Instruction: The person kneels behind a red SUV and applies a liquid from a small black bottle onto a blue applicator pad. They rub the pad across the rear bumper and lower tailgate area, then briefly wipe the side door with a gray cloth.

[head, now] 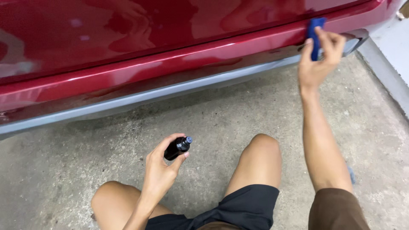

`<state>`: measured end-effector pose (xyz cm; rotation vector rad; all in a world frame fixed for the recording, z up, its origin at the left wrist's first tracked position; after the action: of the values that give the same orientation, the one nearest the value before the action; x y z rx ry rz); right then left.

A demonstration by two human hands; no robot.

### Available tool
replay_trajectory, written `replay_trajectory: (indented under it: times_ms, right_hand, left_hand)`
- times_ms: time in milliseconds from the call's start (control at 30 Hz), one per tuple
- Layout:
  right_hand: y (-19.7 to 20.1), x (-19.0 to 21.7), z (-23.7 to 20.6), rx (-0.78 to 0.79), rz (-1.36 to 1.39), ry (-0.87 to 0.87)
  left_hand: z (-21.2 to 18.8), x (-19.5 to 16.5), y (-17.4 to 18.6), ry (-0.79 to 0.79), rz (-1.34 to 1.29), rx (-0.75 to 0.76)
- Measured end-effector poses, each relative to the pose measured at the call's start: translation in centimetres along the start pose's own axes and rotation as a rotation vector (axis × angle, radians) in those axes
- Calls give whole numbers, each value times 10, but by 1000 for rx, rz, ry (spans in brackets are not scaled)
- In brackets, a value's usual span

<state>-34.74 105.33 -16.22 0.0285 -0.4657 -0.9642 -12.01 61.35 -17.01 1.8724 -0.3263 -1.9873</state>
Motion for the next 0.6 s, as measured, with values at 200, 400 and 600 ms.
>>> replay_trajectory:
  times_ms: [200, 400, 600]
  right_hand:
    - [39, -109, 22, -80, 22, -166]
    - [6, -48, -25, -90, -5, -130]
    - [-57, 97, -75, -175, 140, -161]
  left_hand:
    - [8, -15, -34, 0, -11, 53]
    - [6, -8, -34, 7, -43, 69]
    - [-8, 15, 1, -10, -51, 27]
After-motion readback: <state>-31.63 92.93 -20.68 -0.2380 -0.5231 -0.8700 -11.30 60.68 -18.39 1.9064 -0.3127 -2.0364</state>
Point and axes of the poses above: each hand's wrist, its own z-axis towards the middle knuckle, its own y-axis out of the back of the hand, x = y × z, the point moved 7 cm from there along z, towards the middle knuckle, and after that the axes turned 1 degree about -y, right-handed, at the moved point
